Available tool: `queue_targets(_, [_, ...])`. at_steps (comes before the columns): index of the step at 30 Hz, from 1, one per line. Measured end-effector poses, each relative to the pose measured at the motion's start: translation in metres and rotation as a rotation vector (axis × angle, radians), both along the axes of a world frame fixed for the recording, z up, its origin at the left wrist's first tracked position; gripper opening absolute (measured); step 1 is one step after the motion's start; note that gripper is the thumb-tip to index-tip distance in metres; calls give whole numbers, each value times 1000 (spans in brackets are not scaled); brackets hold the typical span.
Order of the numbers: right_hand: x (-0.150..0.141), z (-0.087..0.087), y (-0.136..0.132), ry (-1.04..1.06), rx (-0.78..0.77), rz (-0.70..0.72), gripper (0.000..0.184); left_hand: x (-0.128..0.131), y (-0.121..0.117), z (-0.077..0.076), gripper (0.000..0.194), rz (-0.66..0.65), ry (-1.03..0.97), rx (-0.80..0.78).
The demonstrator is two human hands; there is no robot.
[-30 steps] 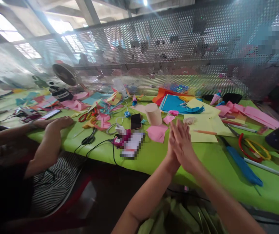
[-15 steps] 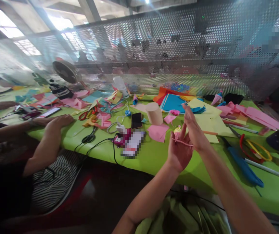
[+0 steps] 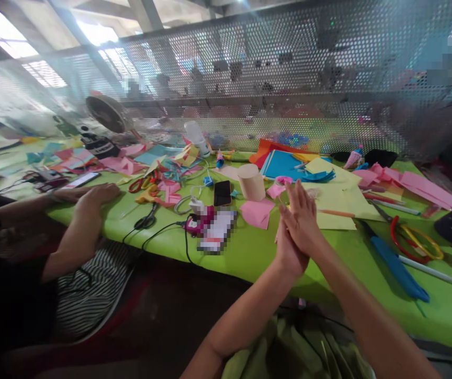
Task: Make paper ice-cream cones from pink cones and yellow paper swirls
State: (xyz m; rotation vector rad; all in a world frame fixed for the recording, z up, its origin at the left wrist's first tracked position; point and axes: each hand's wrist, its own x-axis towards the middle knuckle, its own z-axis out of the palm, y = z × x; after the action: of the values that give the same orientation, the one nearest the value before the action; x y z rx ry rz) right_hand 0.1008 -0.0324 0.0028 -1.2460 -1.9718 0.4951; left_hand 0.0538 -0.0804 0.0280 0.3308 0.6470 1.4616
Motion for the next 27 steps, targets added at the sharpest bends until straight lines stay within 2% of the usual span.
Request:
queue_targets(3, [3, 5, 6, 43, 27, -50, 76, -4, 4, -6, 71, -102, -89, 136])
queue_targets(7, [-7, -14, -29, 54, 37, 120, 66, -9, 8, -14, 61, 54, -60, 131])
queue_targets(9, [-9, -22, -37, 53, 28, 160, 65, -6, 7, -17, 62, 78, -49, 110])
queue_targets(11, [-5, -21, -28, 74, 48, 83, 66, -1, 4, -19, 62, 14, -50, 111])
queue_targets(14, [10, -5, 9, 122, 88, -89, 72, 4, -1, -20, 64, -155, -121, 155])
queue_targets(16, [21, 7, 31, 181, 91, -103, 74, 4, -4, -19, 64, -216, -193, 173])
queue_targets(18, [26, 16, 40, 207, 105, -96, 75, 0, -5, -17, 62, -217, -233, 166])
queue_targets(20, [23, 17, 34, 154, 118, -110, 75, -4, -2, -14, 63, -219, -236, 173])
queue_targets(22, [13, 8, 16, 56, 113, -109, 74, -7, 3, -11, 65, -202, -218, 210])
queue_targets(25, [-2, -11, -11, -5, 122, -1, 67, -10, 10, -7, 62, -82, -166, 213])
queue_targets(27, [-6, -17, -15, 13, 132, 7, 65, -10, 11, -6, 62, -28, -140, 181])
